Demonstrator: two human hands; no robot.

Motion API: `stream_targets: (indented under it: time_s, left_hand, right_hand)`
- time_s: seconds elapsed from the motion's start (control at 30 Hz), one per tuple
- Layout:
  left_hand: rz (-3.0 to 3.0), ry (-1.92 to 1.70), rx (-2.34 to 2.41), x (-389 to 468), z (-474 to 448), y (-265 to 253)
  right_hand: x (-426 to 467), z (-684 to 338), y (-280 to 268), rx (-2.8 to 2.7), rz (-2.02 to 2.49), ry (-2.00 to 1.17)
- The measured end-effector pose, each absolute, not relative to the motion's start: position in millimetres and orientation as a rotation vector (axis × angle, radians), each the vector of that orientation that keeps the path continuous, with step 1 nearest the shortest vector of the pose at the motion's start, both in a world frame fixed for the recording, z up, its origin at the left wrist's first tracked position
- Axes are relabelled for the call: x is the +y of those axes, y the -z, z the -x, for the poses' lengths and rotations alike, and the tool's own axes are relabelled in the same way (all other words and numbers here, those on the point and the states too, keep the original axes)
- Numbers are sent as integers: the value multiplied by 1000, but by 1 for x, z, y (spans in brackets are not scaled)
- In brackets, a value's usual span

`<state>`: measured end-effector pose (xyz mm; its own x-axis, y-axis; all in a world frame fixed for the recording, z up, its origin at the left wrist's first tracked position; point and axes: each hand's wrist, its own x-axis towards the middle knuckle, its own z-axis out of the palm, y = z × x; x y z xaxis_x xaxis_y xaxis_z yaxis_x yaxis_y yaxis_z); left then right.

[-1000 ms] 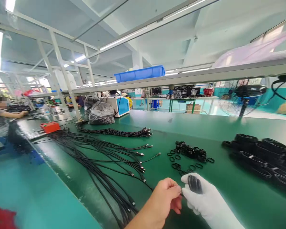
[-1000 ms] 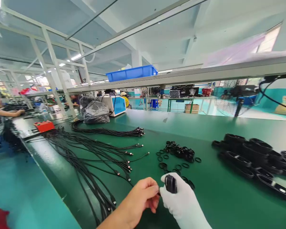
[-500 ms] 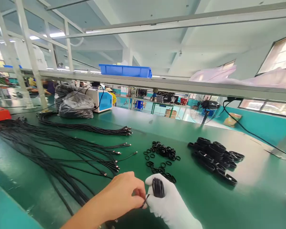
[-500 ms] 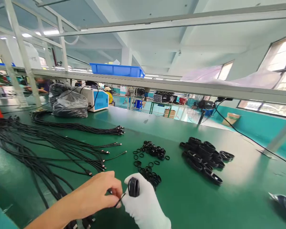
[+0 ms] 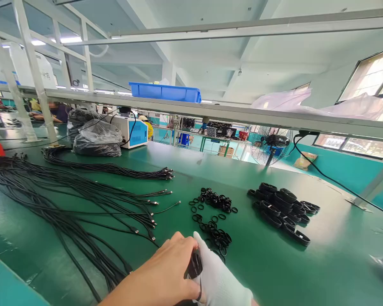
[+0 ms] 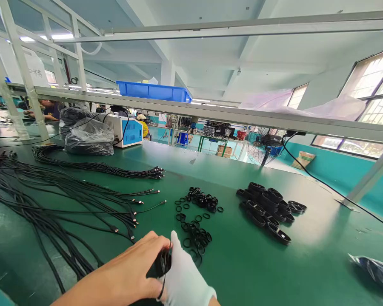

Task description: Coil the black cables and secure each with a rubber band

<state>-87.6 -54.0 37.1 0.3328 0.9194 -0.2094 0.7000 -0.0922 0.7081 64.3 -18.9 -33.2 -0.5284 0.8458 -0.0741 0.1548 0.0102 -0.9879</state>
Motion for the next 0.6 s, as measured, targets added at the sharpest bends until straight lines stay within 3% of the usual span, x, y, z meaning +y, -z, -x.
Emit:
stream_targets:
  time_s: [0.17,0.3,0.37,0.43,0.6]
  left_hand:
    - [-1892,-161,1371,-30,100,-34]
    - [-1722,-232,1196,-14,123,-26]
    - [-1688,-392,1248,-20,124,-24]
    - [-1735,-518,1382,-36,115,-21]
    - [-2104,-647,1643,-82,77,-12]
  right_hand:
    - [-26,-59,17,-1762,1228,-1341]
    - [-26,-56,4,-1500,1258,-1748]
    - [-25,-56,-1,-1408,1099,-2017]
    - [-24,-58,-2,-1347,1029,-2096]
    - [-23,-70,-4,-1546,1058,-1686]
